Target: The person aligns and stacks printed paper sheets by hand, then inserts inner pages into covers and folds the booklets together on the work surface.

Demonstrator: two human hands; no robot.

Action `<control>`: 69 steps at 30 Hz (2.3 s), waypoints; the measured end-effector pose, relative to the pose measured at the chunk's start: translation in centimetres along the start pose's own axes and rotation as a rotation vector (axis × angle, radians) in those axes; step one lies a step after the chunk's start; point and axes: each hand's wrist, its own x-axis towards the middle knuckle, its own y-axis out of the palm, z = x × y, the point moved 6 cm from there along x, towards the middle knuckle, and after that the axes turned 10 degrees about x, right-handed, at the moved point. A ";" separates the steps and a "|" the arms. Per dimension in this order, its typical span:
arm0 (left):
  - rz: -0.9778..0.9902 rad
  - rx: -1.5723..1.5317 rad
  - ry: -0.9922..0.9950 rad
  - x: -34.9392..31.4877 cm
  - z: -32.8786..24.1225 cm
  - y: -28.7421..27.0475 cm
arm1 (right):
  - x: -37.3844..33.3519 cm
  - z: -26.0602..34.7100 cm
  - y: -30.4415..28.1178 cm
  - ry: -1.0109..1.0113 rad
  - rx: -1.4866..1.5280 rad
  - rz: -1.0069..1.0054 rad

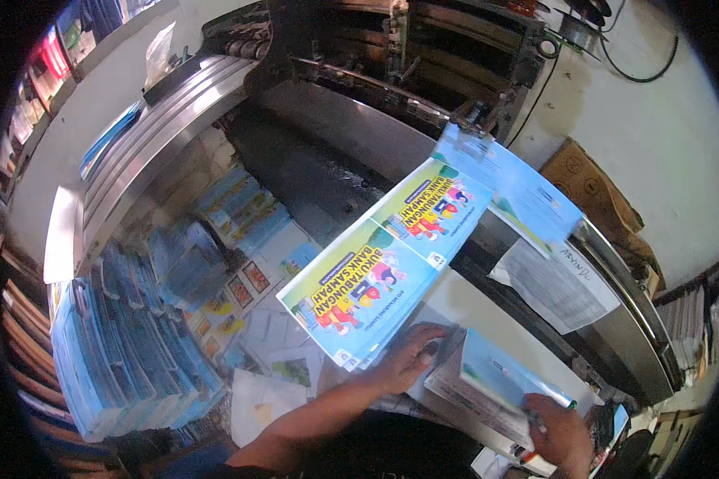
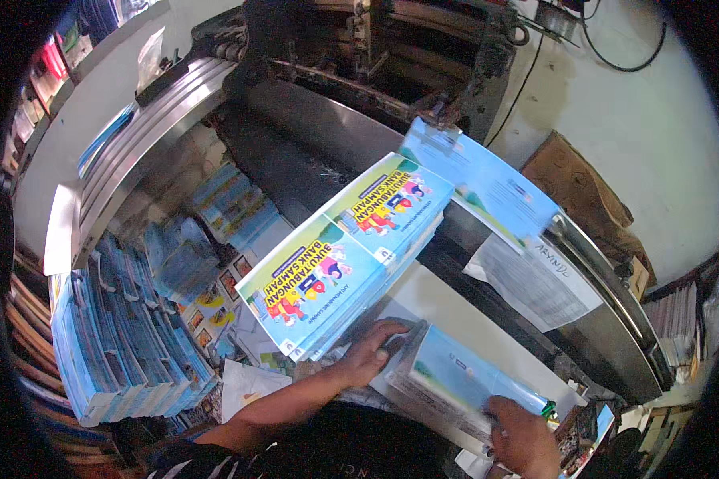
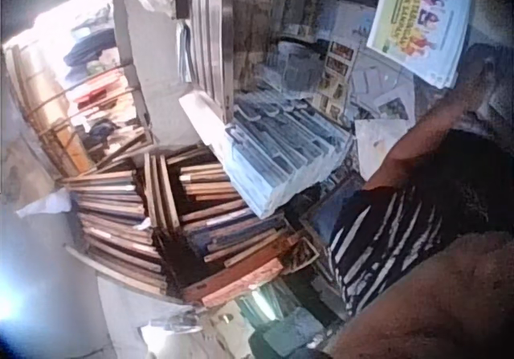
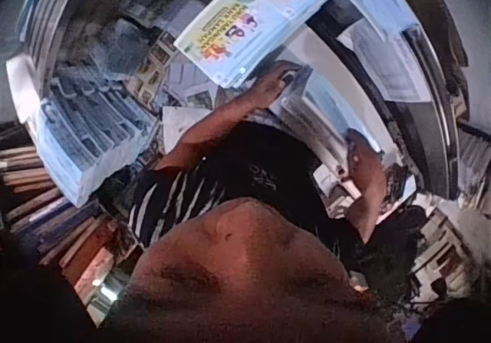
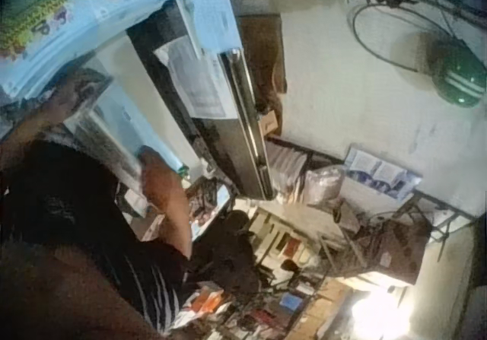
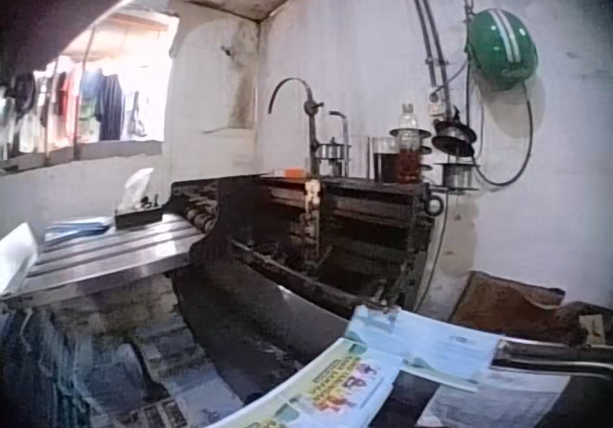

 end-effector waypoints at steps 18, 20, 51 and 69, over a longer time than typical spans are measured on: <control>-0.055 0.051 -0.036 0.0 -0.7 0.1 | 14.2 3.8 -22.2 -0.618 -0.813 -1.161; -0.052 0.075 -0.019 0.1 -0.3 0.2 | 18.2 0.0 -18.5 -0.495 -0.689 -0.929; -0.037 0.098 -0.007 -0.2 0.0 -0.1 | 2.3 0.4 -8.4 -0.107 -0.378 -0.296; -0.030 0.085 -0.085 -0.4 -0.3 -0.4 | 14.9 -2.7 -7.8 -0.292 -0.628 -0.554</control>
